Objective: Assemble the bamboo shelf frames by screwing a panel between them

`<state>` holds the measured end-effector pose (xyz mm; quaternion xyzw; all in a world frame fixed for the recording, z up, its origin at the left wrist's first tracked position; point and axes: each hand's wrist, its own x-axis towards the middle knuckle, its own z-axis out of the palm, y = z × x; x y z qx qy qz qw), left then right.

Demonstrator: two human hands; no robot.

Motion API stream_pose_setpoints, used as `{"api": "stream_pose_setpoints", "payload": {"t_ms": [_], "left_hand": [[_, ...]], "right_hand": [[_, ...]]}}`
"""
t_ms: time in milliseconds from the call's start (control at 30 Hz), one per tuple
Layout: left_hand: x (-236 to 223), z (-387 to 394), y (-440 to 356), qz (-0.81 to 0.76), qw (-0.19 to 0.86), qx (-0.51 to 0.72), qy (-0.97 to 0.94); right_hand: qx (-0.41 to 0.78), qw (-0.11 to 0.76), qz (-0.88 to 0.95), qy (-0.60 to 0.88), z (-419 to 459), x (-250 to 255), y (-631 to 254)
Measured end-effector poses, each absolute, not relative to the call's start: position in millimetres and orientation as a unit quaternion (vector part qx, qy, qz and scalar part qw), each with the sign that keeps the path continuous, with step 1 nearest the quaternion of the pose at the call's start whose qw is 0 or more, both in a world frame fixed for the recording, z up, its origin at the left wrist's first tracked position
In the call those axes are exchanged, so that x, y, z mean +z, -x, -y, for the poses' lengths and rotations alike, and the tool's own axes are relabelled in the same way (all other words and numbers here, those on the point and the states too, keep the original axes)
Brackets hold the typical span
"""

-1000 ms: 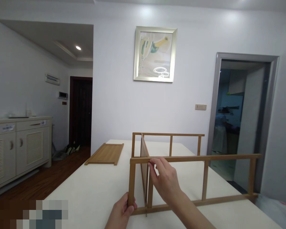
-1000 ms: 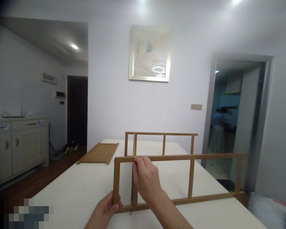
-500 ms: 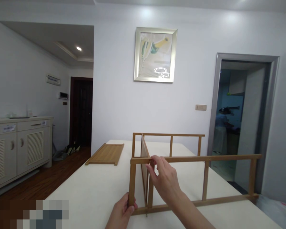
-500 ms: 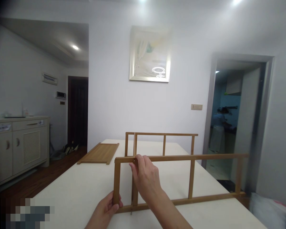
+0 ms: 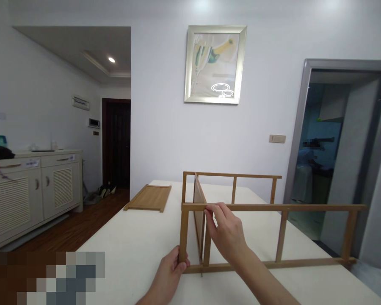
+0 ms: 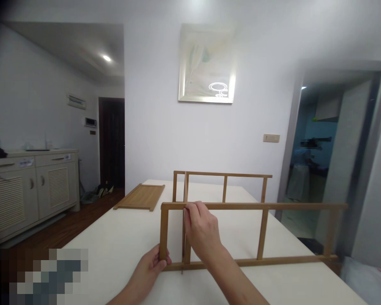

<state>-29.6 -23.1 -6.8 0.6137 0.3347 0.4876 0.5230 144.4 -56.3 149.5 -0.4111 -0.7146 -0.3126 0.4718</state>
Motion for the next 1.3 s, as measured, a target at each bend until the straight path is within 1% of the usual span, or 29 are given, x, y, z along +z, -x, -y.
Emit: {"api": "stream_pose_setpoints", "payload": {"t_ms": [267, 500, 900, 1300], "left_hand": [[-3.9, 25.0, 29.1, -0.339, 0.524, 0.489, -0.609], [-2.8, 25.9, 28.7, -0.339, 0.523, 0.493, -0.607], [-2.1, 25.9, 29.2, -0.335, 0.526, 0.488, -0.611], [-1.5, 25.8, 28.7, -0.34, 0.536, 0.483, -0.604]], "right_hand": [[-0.325, 0.459, 0.706, 0.43, 55.6, 148.8, -145.2], [-0.302, 0.449, 0.718, 0.438, 59.8, 150.5, -144.4], [-0.299, 0.456, 0.709, 0.446, 58.4, 150.3, -144.5], [-0.296, 0.468, 0.717, 0.424, 59.2, 150.8, -143.6]]}}
